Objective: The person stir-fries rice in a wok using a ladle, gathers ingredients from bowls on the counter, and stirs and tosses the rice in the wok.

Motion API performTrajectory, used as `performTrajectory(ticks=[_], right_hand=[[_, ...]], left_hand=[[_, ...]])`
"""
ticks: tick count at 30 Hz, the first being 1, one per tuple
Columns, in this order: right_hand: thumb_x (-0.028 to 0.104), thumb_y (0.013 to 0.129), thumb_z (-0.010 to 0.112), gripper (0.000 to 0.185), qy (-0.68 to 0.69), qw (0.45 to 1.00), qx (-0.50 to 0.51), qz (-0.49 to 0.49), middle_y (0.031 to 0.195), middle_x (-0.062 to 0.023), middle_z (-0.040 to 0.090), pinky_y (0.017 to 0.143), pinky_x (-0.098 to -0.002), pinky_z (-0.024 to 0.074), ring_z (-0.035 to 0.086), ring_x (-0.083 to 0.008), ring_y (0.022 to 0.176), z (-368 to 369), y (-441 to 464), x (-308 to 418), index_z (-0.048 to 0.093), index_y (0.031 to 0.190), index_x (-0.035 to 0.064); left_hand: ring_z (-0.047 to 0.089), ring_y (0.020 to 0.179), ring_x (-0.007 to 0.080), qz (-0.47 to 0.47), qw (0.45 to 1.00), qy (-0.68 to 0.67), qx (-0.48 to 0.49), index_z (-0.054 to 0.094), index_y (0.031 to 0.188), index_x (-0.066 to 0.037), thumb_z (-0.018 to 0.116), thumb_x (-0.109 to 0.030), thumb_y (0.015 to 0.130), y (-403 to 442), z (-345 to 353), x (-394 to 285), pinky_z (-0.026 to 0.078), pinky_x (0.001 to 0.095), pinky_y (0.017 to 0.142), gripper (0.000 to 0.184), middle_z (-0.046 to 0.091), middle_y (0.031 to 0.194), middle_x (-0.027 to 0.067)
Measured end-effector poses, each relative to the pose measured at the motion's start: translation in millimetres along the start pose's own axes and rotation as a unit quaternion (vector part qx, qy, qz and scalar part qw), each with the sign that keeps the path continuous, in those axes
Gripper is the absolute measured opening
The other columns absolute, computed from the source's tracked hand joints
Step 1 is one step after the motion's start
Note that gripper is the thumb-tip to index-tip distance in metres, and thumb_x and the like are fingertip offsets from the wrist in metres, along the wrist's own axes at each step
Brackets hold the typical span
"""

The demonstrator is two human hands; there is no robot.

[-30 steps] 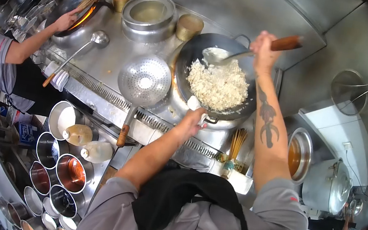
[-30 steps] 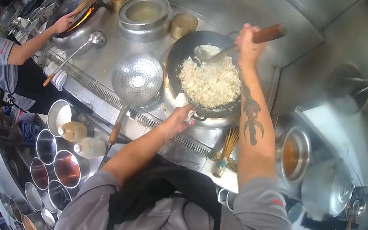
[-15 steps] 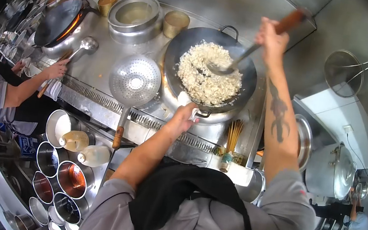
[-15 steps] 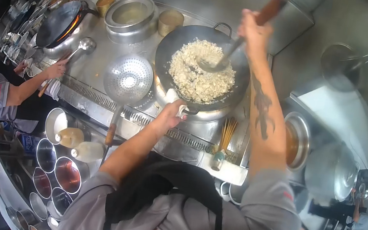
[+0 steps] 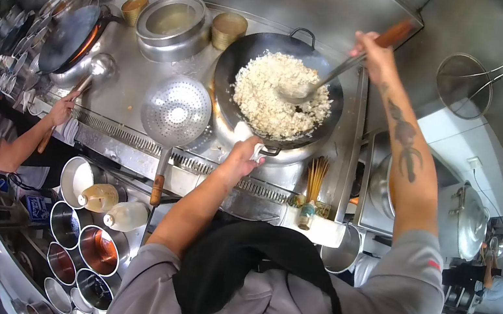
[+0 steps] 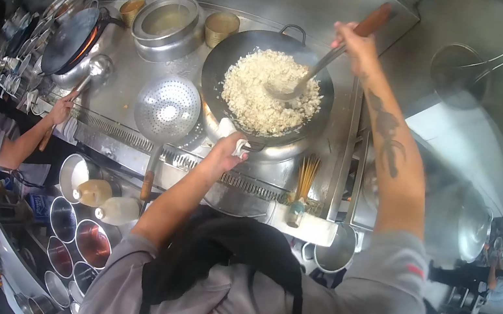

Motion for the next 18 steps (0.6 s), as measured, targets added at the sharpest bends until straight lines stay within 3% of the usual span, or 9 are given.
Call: performTrajectory(ticks=[2,5,6,9,11,13,15,17,18], right_hand=[[0.014,0.087,0.063,0.02,0.018,0.999,0.011,-0.045,0.058,0.0013,0.046,0.052,-0.0296,0.0441,0.048,-0.0116,0.049,-11,-8,38,0.049,0.075,0.007],[0.014,0.087,0.062,0.018,-0.012,0.989,-0.12,-0.081,0.058,-0.0006,0.046,0.049,-0.0294,0.0433,0.047,-0.0122,0.047,0,-51,-15,0.051,0.076,0.0057],[0.011,0.085,0.06,0.015,0.118,0.993,0.019,0.006,0.061,-0.0025,0.053,0.046,-0.0261,0.041,0.051,-0.0116,0.047,-5,-42,-52,0.054,0.073,0.0039],[0.013,0.085,0.06,0.016,0.068,0.984,-0.15,-0.068,0.059,-0.0036,0.051,0.044,-0.0267,0.0407,0.049,-0.0125,0.045,-27,1,-24,0.055,0.074,0.0024],[0.014,0.085,0.06,0.015,0.13,0.948,-0.277,-0.092,0.057,-0.0036,0.05,0.041,-0.0268,0.0406,0.048,-0.0133,0.043,-62,24,-2,0.056,0.078,0.0016],[0.014,0.085,0.06,0.013,0.149,0.926,-0.321,-0.134,0.057,-0.003,0.048,0.041,-0.0264,0.0408,0.047,-0.0137,0.042,-77,21,-13,0.055,0.079,0.003],[0.013,0.084,0.058,0.013,0.166,0.926,-0.332,-0.068,0.055,-0.0015,0.045,0.039,-0.0274,0.0376,0.043,-0.013,0.04,-35,8,-75,0.052,0.076,0.0059],[0.014,0.084,0.058,0.015,0.211,0.93,-0.301,0.013,0.053,-0.0004,0.042,0.036,-0.0273,0.034,0.04,-0.0115,0.039,6,15,-86,0.049,0.073,0.008],[0.015,0.085,0.058,0.018,0.195,0.95,-0.24,0.035,0.052,0.0002,0.04,0.035,-0.0274,0.033,0.038,-0.0111,0.038,17,13,-77,0.048,0.072,0.0082]], left_hand=[[0.055,0.068,0.0166,0.005,1.0,-0.002,0.0,0.054,0.087,-0.009,0.056,-0.015,0.084,-4,3,0,0.043,0.0303,0.049,0.007,0.056,0.077,0.0049],[0.055,0.067,0.0168,0.008,1.0,0.004,-0.021,0.053,0.088,-0.009,0.056,-0.015,0.084,-10,10,-7,0.043,0.0305,0.049,0.008,0.056,0.077,0.0049],[0.055,0.067,0.0169,0.004,0.999,0.013,-0.033,0.053,0.088,-0.009,0.056,-0.015,0.084,-14,10,-6,0.043,0.0305,0.049,0.008,0.056,0.076,0.0049],[0.054,0.066,0.0177,-0.002,1.0,-0.001,-0.005,0.052,0.09,-0.008,0.057,-0.014,0.083,-9,6,-4,0.043,0.0306,0.049,0.01,0.055,0.076,0.0059],[0.054,0.065,0.0182,0.003,1.0,-0.013,0.008,0.052,0.09,-0.008,0.057,-0.014,0.083,-2,1,2,0.043,0.0306,0.049,0.011,0.055,0.076,0.0064],[0.054,0.065,0.0186,0.008,1.0,-0.016,0.007,0.052,0.09,-0.007,0.057,-0.014,0.082,-1,0,-3,0.043,0.0306,0.049,0.012,0.055,0.077,0.0069],[0.053,0.065,0.019,0.001,1.0,-0.012,-0.004,0.052,0.091,-0.007,0.057,-0.014,0.082,-7,4,-2,0.043,0.0306,0.049,0.012,0.055,0.078,0.0074],[0.053,0.07,0.019,0.008,1.0,0.0,-0.011,0.052,0.091,-0.007,0.058,-0.014,0.082,-14,13,-10,0.043,0.031,0.05,0.013,0.055,0.082,0.0072],[0.053,0.071,0.0189,0.005,1.0,0.006,-0.019,0.053,0.092,-0.007,0.058,-0.014,0.082,-20,12,-7,0.043,0.0312,0.05,0.013,0.055,0.083,0.0071]])
Point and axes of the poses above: each hand's wrist, its own y-axis towards the middle knuckle, its own z-axis out of the palm, x = y × z, the point moved 1 cm from there along y, towards the middle knuckle
